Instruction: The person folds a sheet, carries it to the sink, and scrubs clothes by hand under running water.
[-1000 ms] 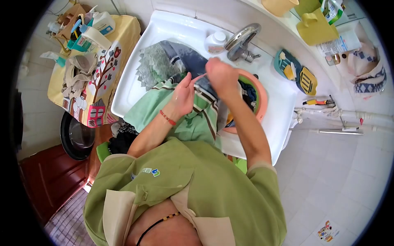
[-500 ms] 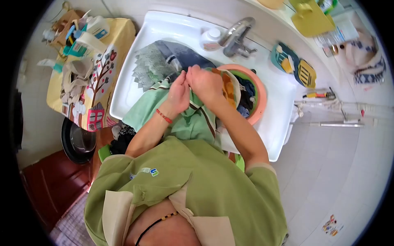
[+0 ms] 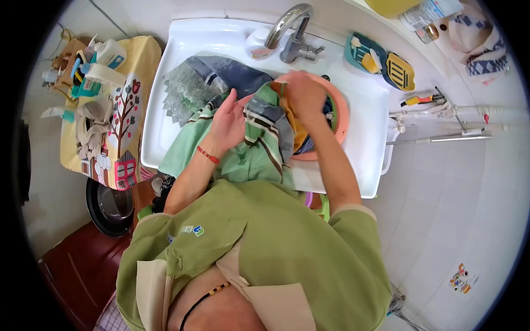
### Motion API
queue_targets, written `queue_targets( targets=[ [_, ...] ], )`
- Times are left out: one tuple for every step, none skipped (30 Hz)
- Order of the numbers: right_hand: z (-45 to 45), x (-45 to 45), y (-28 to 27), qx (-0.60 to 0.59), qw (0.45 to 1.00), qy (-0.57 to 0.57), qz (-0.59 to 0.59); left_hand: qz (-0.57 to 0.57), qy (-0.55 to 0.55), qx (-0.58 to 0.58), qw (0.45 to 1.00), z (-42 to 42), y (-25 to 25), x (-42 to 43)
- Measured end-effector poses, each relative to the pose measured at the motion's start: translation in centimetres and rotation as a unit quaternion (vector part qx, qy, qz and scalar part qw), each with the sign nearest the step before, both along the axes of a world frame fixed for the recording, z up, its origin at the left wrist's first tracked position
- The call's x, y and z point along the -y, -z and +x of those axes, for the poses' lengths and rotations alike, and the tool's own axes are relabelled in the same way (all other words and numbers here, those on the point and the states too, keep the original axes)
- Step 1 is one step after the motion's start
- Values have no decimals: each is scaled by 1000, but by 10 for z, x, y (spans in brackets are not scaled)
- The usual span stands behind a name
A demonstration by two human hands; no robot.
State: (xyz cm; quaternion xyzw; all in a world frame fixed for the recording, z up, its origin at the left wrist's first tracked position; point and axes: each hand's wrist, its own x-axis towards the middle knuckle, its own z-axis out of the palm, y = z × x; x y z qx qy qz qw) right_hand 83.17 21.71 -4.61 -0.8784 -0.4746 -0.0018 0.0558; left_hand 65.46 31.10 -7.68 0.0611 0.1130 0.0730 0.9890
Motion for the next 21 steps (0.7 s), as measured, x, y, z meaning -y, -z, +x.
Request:
queue_targets(
  targets=[
    [15,15,12,21,999,13,41,9,8,7,1000,-1,-3,-2],
    [31,29,25,41,995,26,83,-1,6,11,1000,-4,-7,-5],
    [52,43,47,64,997,30,42,47,-3,-2,999,-5,-7,-5],
    [69,55,68,86,996,35,0,94,-11,-18,995,-7,-6,-5],
    [77,64,78,74,995,61,-4,142,-17,-35,989,-9,-6,-5],
    [82,73,85,63,994,87,-7,119,2,-25,993,-7,-13,-6],
    [79,75,83,52,992,114,-10,127,6,-25,992,-7,-14,-7],
    [77,75,81,46,995,80,50,135,12,-26,990,-7,-15,-8],
    [77,74,78,39,992,44,109,143,16,-26,989,-6,-15,-10],
    [75,68,68,33,985,8,169,158,24,-29,987,-5,-16,-13],
    [63,53,51,-40,974,-6,225,172,34,-34,984,-5,-18,-17],
    [43,35,32,-114,953,-18,279,186,45,-39,981,-5,-19,-20],
    [24,18,14,-212,927,-51,304,206,52,-41,976,-3,-22,-24],
    [10,6,3,-307,890,-85,325,226,59,-43,971,-1,-25,-28],
    [6,-2,3,-371,880,-100,279,246,67,-46,966,0,-28,-32],
    [4,-12,2,-433,864,-115,230,270,75,-48,959,0,-31,-37],
    [-1,-20,-1,-492,842,-130,178,296,55,-64,951,-3,-33,-39],
    [-5,-25,-6,-480,839,-128,222,322,36,-81,943,-6,-34,-41],
    [-9,-30,-8,-485,833,-99,248,348,14,-98,932,-9,-36,-45],
    [-13,-34,-10,-488,826,-70,273,359,-10,-124,925,-9,-27,-48],
    [-18,-35,-11,-493,817,-39,296,364,-48,-136,920,-10,-19,-49]
  ],
)
